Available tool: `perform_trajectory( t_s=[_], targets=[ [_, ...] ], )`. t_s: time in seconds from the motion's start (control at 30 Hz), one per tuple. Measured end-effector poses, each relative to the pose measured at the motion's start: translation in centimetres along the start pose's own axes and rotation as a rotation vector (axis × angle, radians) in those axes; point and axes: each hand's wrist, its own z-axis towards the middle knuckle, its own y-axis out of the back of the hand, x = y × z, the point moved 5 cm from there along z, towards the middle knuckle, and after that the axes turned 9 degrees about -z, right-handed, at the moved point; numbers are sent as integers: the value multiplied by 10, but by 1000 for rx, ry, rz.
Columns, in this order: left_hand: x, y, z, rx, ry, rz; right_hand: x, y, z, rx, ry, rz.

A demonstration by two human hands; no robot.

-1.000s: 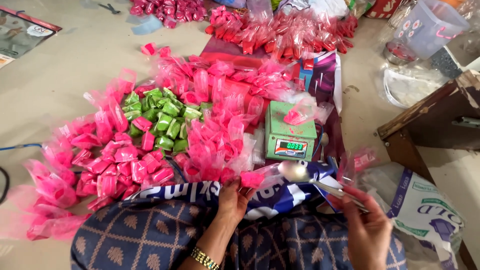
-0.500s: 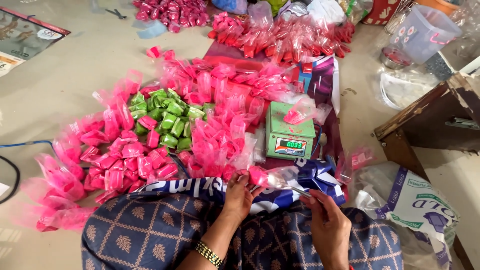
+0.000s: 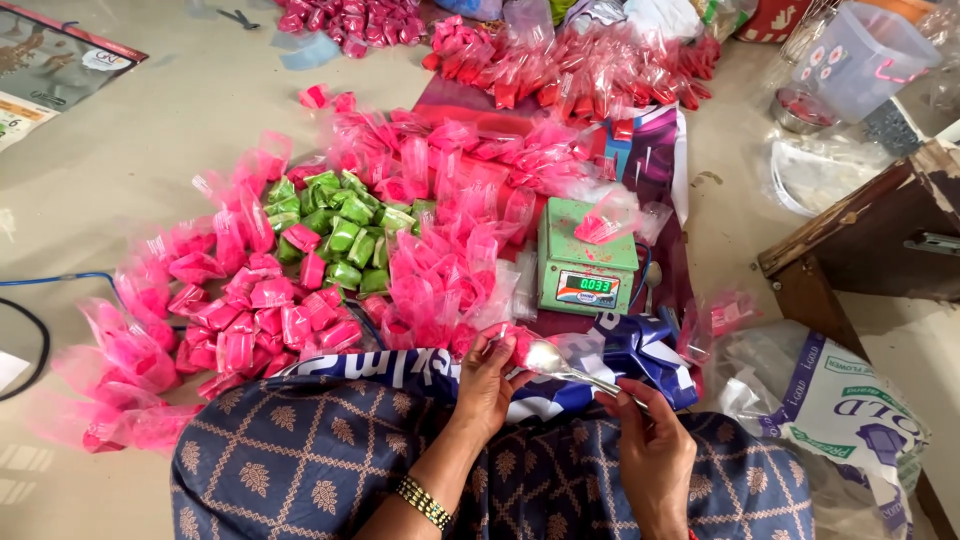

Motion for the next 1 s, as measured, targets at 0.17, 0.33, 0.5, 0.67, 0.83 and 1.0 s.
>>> perform_trajectory(
  t_s=[0.17,0.33,0.5,0.67,0.83,1.0],
  targets=[
    [5,16,10,-38,-42,-19,6,0,-7,-50,8,-128],
    [6,28,18,-101,-95,-54,4,0,-11,-61,133,-22],
    [6,17,11,-54,-102,5,12,-1,-7,-10,-6,-72],
    [6,18,9,-14,-133,65,-8,-9,-3,50,4,54],
    [8,25,15,-93,-121,83,-30,-9,5,99,-158,296],
    [3,20,12,-118,-96,56,-31,1,8,70,-163,229]
  ],
)
